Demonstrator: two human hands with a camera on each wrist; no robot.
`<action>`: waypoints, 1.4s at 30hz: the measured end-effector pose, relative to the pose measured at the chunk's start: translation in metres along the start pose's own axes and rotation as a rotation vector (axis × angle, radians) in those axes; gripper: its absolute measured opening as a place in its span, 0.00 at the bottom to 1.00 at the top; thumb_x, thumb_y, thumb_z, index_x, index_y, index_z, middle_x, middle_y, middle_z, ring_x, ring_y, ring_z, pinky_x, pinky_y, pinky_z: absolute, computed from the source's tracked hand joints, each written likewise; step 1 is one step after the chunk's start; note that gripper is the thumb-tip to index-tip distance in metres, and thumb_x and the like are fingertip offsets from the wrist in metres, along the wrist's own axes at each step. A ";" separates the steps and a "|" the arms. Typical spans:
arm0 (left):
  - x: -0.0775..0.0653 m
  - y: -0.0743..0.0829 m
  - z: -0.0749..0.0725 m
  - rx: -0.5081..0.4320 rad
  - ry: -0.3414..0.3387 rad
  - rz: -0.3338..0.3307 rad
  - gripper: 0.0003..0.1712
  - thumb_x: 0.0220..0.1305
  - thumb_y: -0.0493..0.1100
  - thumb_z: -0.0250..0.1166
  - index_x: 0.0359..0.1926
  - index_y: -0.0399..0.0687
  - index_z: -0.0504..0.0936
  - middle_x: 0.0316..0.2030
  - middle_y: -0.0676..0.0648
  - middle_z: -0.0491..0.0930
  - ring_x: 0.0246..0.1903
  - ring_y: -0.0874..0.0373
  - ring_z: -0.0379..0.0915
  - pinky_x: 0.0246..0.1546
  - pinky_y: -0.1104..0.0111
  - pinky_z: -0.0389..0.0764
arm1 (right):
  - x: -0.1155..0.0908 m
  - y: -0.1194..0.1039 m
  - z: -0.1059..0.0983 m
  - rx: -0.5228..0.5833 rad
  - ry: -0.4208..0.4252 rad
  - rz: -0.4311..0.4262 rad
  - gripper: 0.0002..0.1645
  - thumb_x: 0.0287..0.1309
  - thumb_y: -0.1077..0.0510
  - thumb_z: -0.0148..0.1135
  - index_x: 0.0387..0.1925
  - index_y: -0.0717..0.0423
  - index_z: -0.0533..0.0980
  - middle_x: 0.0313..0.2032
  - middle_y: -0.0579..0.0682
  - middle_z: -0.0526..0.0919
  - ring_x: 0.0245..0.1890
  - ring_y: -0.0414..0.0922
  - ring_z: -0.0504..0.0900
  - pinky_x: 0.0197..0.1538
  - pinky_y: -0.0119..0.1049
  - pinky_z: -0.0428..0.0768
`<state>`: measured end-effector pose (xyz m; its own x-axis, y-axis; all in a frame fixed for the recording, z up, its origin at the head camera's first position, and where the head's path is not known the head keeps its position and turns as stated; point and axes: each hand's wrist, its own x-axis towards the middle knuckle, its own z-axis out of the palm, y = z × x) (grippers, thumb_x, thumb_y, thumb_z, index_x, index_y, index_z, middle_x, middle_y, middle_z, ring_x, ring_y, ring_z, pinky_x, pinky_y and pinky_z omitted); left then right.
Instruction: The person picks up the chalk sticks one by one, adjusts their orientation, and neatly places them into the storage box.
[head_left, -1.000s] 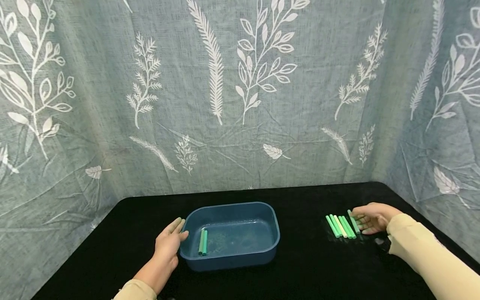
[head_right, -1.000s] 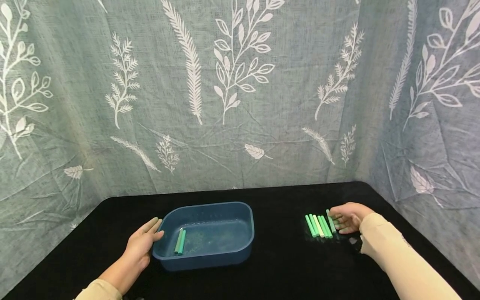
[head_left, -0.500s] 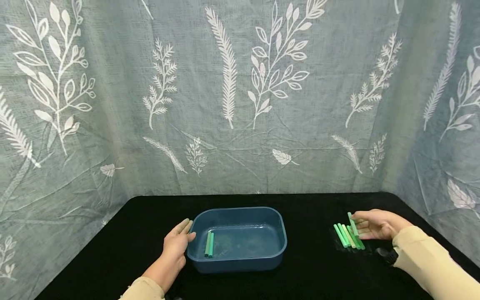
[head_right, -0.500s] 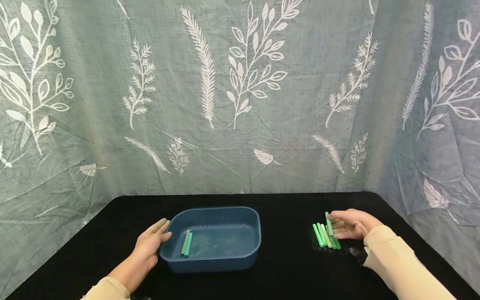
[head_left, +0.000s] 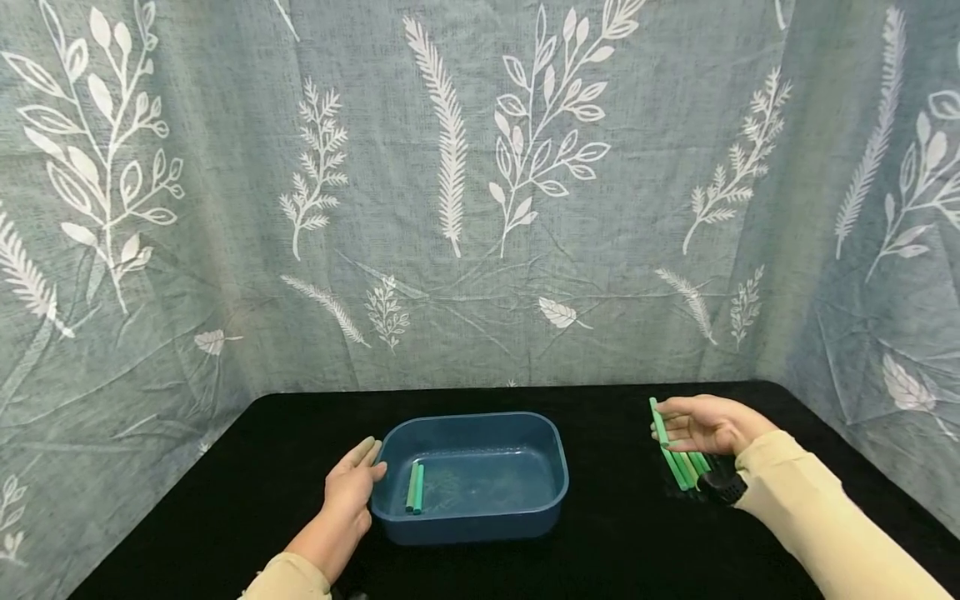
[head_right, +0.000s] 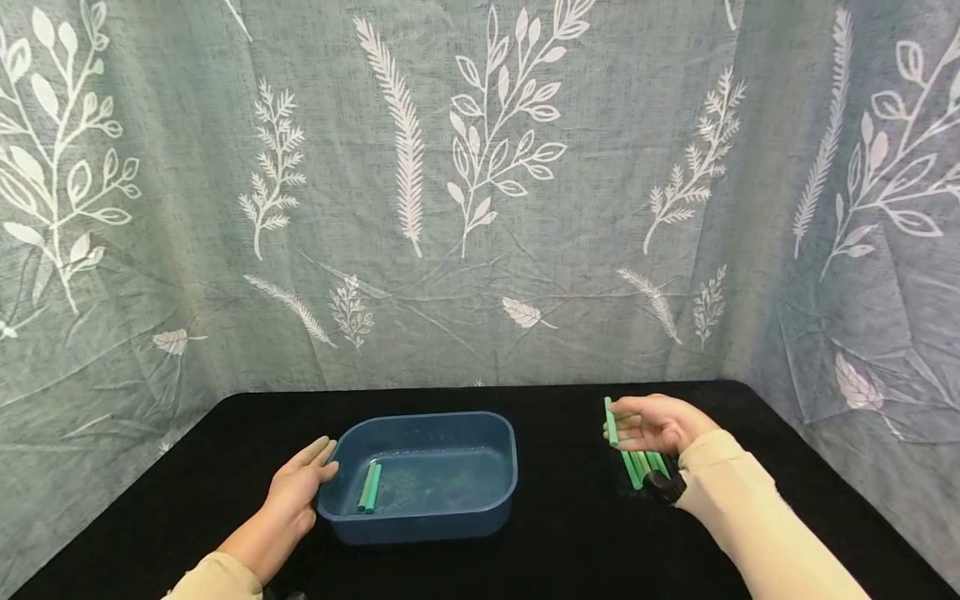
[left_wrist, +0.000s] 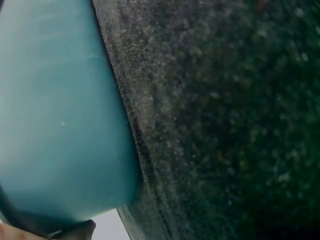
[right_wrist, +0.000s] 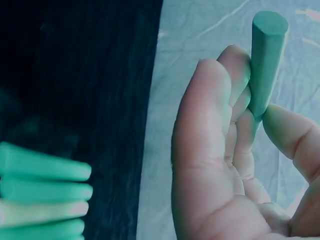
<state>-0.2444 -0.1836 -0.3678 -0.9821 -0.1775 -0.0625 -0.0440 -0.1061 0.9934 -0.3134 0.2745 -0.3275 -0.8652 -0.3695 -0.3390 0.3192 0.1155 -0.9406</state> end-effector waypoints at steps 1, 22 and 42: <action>0.000 0.000 0.000 -0.002 -0.001 0.005 0.34 0.72 0.26 0.44 0.73 0.29 0.41 0.72 0.29 0.42 0.72 0.34 0.32 0.71 0.48 0.45 | 0.001 -0.002 0.002 0.015 -0.009 -0.004 0.26 0.71 0.57 0.47 0.59 0.75 0.61 0.46 0.57 0.78 0.43 0.43 0.80 0.51 0.39 0.80; 0.001 0.002 0.001 -0.024 -0.004 -0.019 0.34 0.73 0.26 0.42 0.74 0.31 0.41 0.73 0.31 0.42 0.72 0.36 0.31 0.71 0.48 0.41 | 0.024 -0.030 0.063 0.195 -0.092 -0.016 0.15 0.73 0.60 0.43 0.35 0.59 0.75 0.35 0.52 0.81 0.37 0.42 0.81 0.43 0.33 0.82; 0.000 0.002 0.002 -0.025 0.016 -0.022 0.33 0.73 0.26 0.43 0.74 0.32 0.42 0.73 0.32 0.43 0.73 0.37 0.32 0.71 0.48 0.42 | 0.047 -0.038 0.106 0.220 -0.123 0.011 0.11 0.72 0.61 0.43 0.39 0.63 0.71 0.36 0.55 0.79 0.36 0.44 0.81 0.42 0.33 0.82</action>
<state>-0.2450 -0.1821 -0.3659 -0.9779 -0.1905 -0.0858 -0.0606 -0.1346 0.9890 -0.3254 0.1554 -0.3057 -0.8120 -0.4800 -0.3320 0.4167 -0.0786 -0.9056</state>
